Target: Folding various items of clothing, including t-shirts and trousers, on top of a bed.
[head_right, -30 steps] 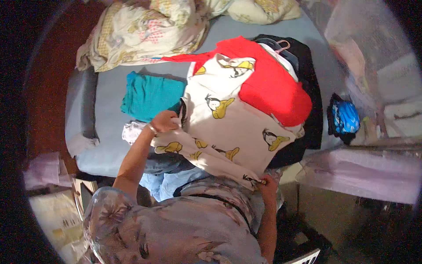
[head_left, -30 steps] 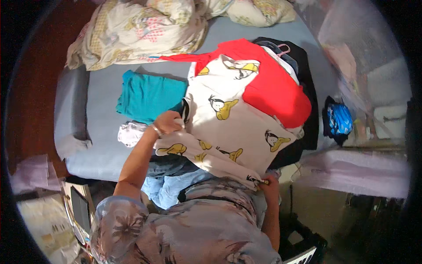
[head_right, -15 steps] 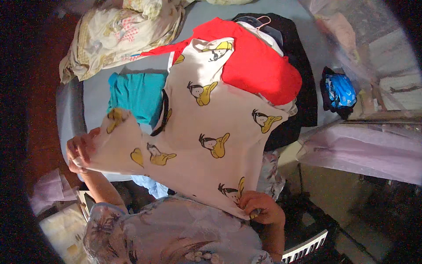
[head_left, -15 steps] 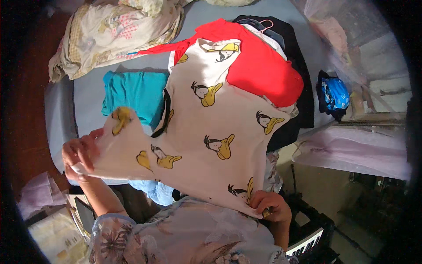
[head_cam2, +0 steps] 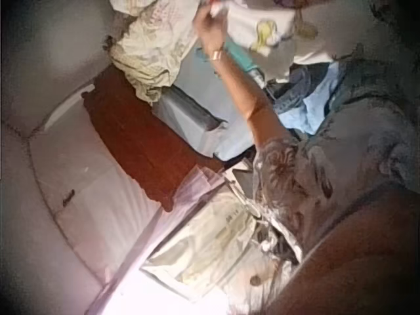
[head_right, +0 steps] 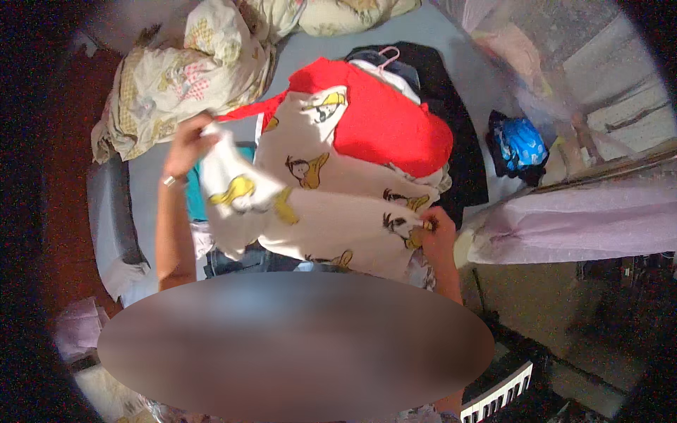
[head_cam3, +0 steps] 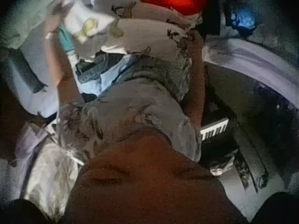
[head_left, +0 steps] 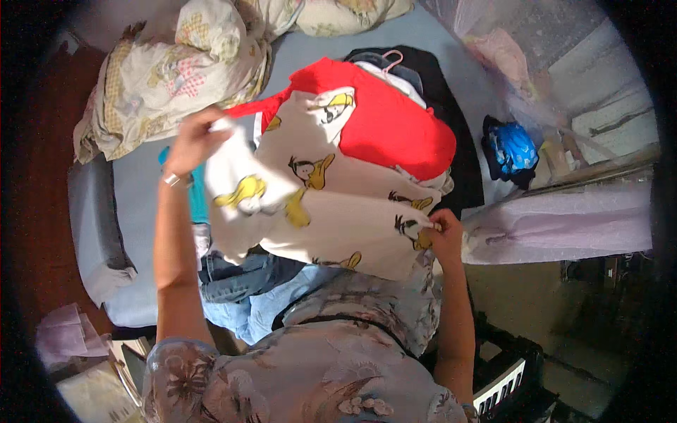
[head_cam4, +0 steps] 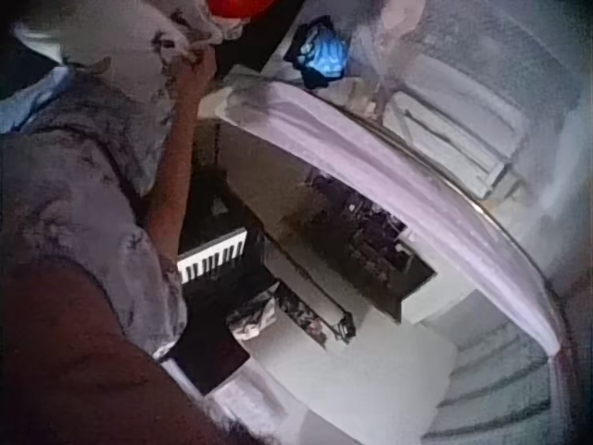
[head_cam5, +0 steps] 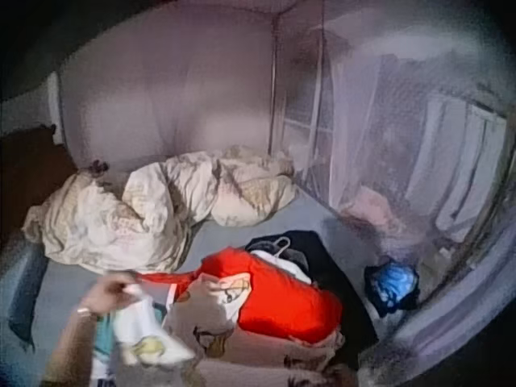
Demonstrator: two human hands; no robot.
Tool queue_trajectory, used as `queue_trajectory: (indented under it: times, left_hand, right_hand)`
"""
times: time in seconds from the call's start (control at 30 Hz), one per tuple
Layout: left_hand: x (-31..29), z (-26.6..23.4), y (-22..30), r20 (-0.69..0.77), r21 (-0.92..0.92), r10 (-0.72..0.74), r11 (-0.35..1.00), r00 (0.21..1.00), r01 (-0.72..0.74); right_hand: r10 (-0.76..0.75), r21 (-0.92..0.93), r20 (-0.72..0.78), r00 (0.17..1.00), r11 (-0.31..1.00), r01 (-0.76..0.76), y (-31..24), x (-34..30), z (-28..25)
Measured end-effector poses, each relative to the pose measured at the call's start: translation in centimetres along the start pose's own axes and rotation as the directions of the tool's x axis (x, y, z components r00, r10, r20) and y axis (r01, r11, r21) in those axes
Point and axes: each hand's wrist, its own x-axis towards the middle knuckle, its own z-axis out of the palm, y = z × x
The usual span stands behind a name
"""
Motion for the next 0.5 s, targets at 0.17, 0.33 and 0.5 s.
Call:
queue_trajectory:
  times: [0.17, 0.33, 0.5]
  left_hand:
    - [11.4, 9.7, -5.0, 0.039, -0.061, 0.143, 0.988, 0.989, -0.140]
    - [16.9, 15.3, -7.1, 0.095, 0.096, 0.205, 0.972, 0.974, -0.214]
    - [17.5, 17.0, -8.1, 0.103, 0.323, 0.121, 0.935, 0.987, -0.148]
  right_hand:
    - [-0.081, -0.281, -0.240, 0.967, 0.960, 0.011, 3.3, 4.7, 2.2]
    - [0.023, -0.473, -0.240, 0.971, 0.870, -0.137, 3.5, 4.8, 2.4]
    - [-0.046, -0.596, -0.113, 0.993, 0.802, -0.031, 4.6, 4.6, 1.8]
